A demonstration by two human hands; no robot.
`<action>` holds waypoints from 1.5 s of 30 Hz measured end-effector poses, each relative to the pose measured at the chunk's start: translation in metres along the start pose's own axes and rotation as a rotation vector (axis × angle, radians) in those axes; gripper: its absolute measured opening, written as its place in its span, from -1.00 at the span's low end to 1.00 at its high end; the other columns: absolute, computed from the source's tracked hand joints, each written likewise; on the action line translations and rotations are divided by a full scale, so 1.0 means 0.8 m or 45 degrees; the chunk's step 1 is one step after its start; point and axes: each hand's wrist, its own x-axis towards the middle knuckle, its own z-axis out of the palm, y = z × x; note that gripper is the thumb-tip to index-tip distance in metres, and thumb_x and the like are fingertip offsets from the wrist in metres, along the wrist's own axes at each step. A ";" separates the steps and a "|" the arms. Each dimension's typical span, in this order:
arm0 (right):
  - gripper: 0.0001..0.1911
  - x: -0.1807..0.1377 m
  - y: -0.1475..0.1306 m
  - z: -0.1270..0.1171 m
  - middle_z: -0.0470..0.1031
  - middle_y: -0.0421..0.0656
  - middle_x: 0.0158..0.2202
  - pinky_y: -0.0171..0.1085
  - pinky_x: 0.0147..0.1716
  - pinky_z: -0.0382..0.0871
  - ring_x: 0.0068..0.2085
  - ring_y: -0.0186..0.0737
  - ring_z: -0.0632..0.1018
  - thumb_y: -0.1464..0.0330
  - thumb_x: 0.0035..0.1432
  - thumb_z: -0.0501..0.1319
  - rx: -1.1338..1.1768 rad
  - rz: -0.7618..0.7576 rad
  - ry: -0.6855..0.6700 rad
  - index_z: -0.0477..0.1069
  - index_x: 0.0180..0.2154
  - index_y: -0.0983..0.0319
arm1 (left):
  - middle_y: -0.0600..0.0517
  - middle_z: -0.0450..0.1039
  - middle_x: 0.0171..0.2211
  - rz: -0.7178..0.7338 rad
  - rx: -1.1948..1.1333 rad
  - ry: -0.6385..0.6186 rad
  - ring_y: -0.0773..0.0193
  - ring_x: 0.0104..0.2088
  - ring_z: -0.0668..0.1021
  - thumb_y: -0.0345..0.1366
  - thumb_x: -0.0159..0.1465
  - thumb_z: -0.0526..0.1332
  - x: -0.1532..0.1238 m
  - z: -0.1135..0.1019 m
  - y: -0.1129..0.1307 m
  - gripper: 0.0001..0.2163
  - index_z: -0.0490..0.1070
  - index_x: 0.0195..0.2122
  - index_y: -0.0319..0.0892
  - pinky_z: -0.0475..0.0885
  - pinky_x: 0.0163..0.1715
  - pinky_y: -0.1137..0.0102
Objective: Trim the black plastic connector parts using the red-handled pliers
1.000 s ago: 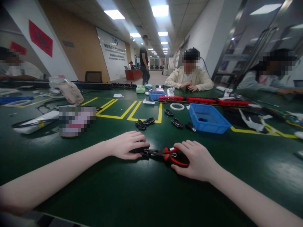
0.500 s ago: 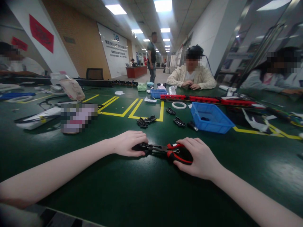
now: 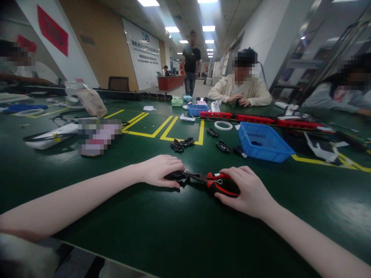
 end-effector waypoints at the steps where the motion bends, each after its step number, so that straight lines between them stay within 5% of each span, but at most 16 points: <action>1: -0.53 0.000 0.000 0.000 0.51 -0.06 -0.17 -0.14 -0.29 0.41 -0.20 -0.09 0.48 0.11 0.07 0.25 -0.003 -0.004 0.004 0.32 -0.03 0.21 | -0.01 0.43 -0.29 -0.002 -0.001 0.000 0.21 -0.31 0.48 0.00 0.29 0.12 0.000 0.000 0.000 -0.65 0.31 -0.15 -0.22 0.33 -0.32 0.37; 17: -0.48 0.003 -0.008 -0.005 0.46 0.01 -0.20 -0.21 -0.37 0.40 -0.30 -0.14 0.44 0.13 0.08 0.24 -0.244 -0.167 0.079 0.24 -0.02 0.32 | -0.06 0.48 -0.23 -0.093 0.026 -0.046 0.17 -0.27 0.53 -0.11 0.34 0.11 0.000 -0.001 0.003 -0.67 0.27 -0.02 -0.26 0.38 -0.25 0.34; 29: -0.49 0.004 -0.007 -0.005 0.47 -0.01 -0.19 -0.18 -0.32 0.40 -0.26 -0.12 0.47 0.12 0.08 0.23 -0.184 -0.158 0.055 0.26 -0.02 0.29 | -0.02 0.44 -0.30 -0.001 -0.014 0.024 0.22 -0.32 0.49 -0.10 0.32 0.12 -0.001 0.006 -0.001 -0.74 0.32 -0.15 -0.22 0.34 -0.30 0.37; 36: -0.42 0.007 -0.006 -0.012 0.49 0.03 -0.20 -0.08 -0.25 0.40 -0.22 -0.02 0.51 0.18 0.02 0.31 -0.247 -0.347 0.253 0.24 0.03 0.29 | -0.04 0.42 -0.23 0.026 -0.024 0.047 0.22 -0.28 0.47 -0.10 0.28 0.16 -0.001 0.001 0.000 -0.73 0.33 -0.17 -0.21 0.35 -0.28 0.37; 45: -0.44 0.006 0.014 -0.013 0.42 0.06 -0.11 0.05 -0.21 0.35 -0.11 0.17 0.48 0.18 0.10 0.23 -0.408 -0.076 0.259 0.17 0.09 0.21 | -0.07 0.40 -0.19 0.027 -0.033 0.052 0.21 -0.26 0.47 -0.12 0.29 0.16 -0.002 0.000 0.001 -0.73 0.35 -0.13 -0.22 0.36 -0.28 0.38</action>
